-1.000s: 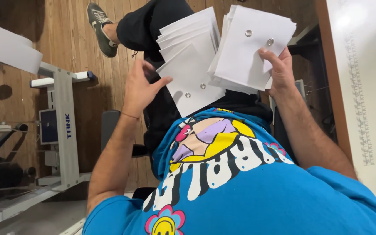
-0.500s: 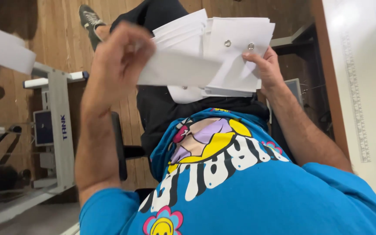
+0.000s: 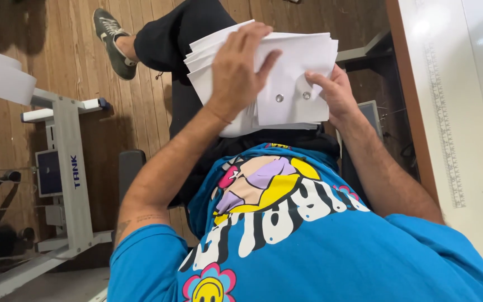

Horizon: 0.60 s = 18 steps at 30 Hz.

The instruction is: Cutting small white material pieces with scissors and stacking them at a sewing station

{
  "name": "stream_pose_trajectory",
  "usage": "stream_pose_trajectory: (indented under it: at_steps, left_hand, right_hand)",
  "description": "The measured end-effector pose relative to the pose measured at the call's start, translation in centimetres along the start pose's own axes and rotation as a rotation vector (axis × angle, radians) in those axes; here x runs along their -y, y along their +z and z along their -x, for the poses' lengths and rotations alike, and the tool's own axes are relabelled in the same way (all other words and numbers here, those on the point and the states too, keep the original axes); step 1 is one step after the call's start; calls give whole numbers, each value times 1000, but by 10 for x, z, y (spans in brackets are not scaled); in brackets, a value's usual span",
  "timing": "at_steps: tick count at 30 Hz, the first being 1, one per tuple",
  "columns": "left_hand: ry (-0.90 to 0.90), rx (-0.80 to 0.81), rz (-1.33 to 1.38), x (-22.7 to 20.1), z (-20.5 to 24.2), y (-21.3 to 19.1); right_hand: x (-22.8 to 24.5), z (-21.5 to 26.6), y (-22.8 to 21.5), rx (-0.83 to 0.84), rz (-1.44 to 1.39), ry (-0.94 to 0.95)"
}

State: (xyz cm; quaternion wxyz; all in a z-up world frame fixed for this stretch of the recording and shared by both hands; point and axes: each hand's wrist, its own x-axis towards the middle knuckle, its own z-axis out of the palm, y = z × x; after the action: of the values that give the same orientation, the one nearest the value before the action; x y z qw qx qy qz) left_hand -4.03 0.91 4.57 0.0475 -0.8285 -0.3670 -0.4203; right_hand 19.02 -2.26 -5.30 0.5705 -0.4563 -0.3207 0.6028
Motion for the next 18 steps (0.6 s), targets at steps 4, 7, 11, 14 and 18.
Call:
stream_pose_trajectory:
  at_steps: [4, 7, 11, 14, 18]
  left_hand:
    - [-65, -8, -130, 32, 29, -44]
    - [-285, -20, -71, 38, 57, -76]
    - [-835, 87, 376, 58, 99, -67]
    - [-864, -12, 524, 65, 103, -64]
    - [-702, -201, 647, 77, 97, -83]
  right_hand:
    - [10, 7, -3, 38, 15, -5]
    - [17, 12, 0, 19, 0, 27]
    - [16, 14, 5, -46, 15, 37]
    - [21, 15, 9, -83, 41, 29]
    - [15, 8, 2, -132, 20, -4]
